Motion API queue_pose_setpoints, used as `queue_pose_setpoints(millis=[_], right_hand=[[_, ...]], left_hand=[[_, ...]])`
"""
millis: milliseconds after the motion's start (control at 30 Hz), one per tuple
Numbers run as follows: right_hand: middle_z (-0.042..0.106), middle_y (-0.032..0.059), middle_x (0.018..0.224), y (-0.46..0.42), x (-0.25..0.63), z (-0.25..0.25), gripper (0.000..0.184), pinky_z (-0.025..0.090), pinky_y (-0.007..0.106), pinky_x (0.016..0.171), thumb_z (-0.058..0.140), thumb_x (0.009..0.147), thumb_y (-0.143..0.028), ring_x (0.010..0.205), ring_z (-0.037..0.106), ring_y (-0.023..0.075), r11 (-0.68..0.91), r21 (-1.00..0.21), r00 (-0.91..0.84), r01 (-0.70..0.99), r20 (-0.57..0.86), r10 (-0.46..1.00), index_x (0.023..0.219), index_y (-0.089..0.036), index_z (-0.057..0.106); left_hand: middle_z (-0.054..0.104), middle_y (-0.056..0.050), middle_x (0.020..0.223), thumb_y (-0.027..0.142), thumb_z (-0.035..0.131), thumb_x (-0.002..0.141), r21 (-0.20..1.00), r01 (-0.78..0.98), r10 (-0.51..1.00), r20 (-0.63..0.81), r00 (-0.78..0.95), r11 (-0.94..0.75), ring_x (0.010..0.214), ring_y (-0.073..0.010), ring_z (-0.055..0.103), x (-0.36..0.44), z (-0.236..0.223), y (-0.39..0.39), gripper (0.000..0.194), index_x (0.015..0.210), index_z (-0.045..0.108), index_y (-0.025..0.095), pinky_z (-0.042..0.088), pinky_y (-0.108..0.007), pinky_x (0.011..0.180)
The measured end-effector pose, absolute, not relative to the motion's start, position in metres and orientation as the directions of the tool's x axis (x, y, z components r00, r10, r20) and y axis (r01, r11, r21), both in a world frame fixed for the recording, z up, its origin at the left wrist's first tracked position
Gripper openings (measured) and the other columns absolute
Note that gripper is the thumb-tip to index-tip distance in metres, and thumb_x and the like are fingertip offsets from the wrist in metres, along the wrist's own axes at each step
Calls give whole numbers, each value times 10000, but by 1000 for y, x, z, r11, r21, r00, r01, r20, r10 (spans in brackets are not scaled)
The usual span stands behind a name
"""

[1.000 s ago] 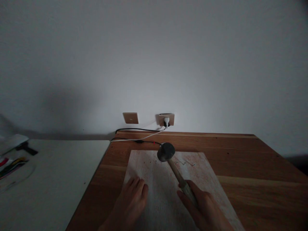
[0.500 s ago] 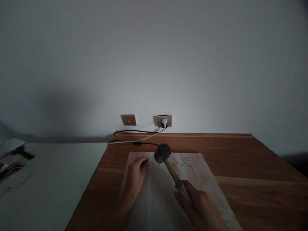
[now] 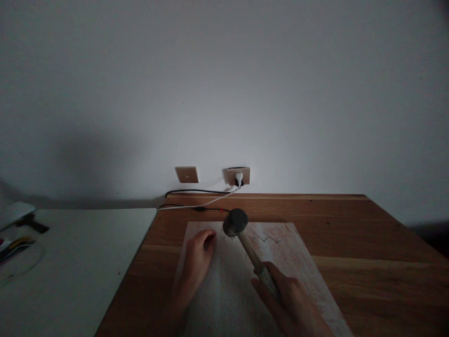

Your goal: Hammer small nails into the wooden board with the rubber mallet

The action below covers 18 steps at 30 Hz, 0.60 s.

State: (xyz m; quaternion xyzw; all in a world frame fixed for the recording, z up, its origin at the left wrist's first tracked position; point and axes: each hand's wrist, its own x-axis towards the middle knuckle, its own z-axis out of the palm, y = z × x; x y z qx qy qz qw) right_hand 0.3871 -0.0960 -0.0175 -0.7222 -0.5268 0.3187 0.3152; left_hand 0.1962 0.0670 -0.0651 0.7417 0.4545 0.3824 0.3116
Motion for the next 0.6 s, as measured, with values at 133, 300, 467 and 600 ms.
queue_pose_setpoints(millis=[133,300,467,600], right_hand=[[725,23,689,-95,387,-16,477,488,314,632,419,1004,-646,644,732,238,-248,-798,224,549,-145,964,1076,-244,664],[774,57,762,-90,387,-20,477,511,318,663,388,1029,-610,739,772,256,-212,-791,184,574,-127,975,1116,-230,663],[809,113,885,-81,385,-25,424,542,335,737,459,1009,-553,909,798,306,-266,-738,181,621,-195,964,1155,-221,679],[815,141,913,-75,381,-26,423,551,341,745,425,1020,-504,896,805,308,-254,-726,143,639,-212,967,1162,-191,670]], left_hand=[[788,-58,957,192,580,899,800,442,908,294,299,-405,902,-240,740,196,-67,67,173,943,744,222,572,-392,869],[766,-61,949,158,583,877,790,415,885,341,315,-452,897,-237,728,197,-70,67,176,919,745,215,569,-379,851],[761,-48,927,117,579,845,806,405,895,325,307,-432,876,-221,722,199,-69,68,197,901,741,213,553,-348,831],[772,-28,913,138,610,850,859,397,935,226,273,-323,838,-210,731,201,-69,69,313,1140,699,217,549,-335,796]])
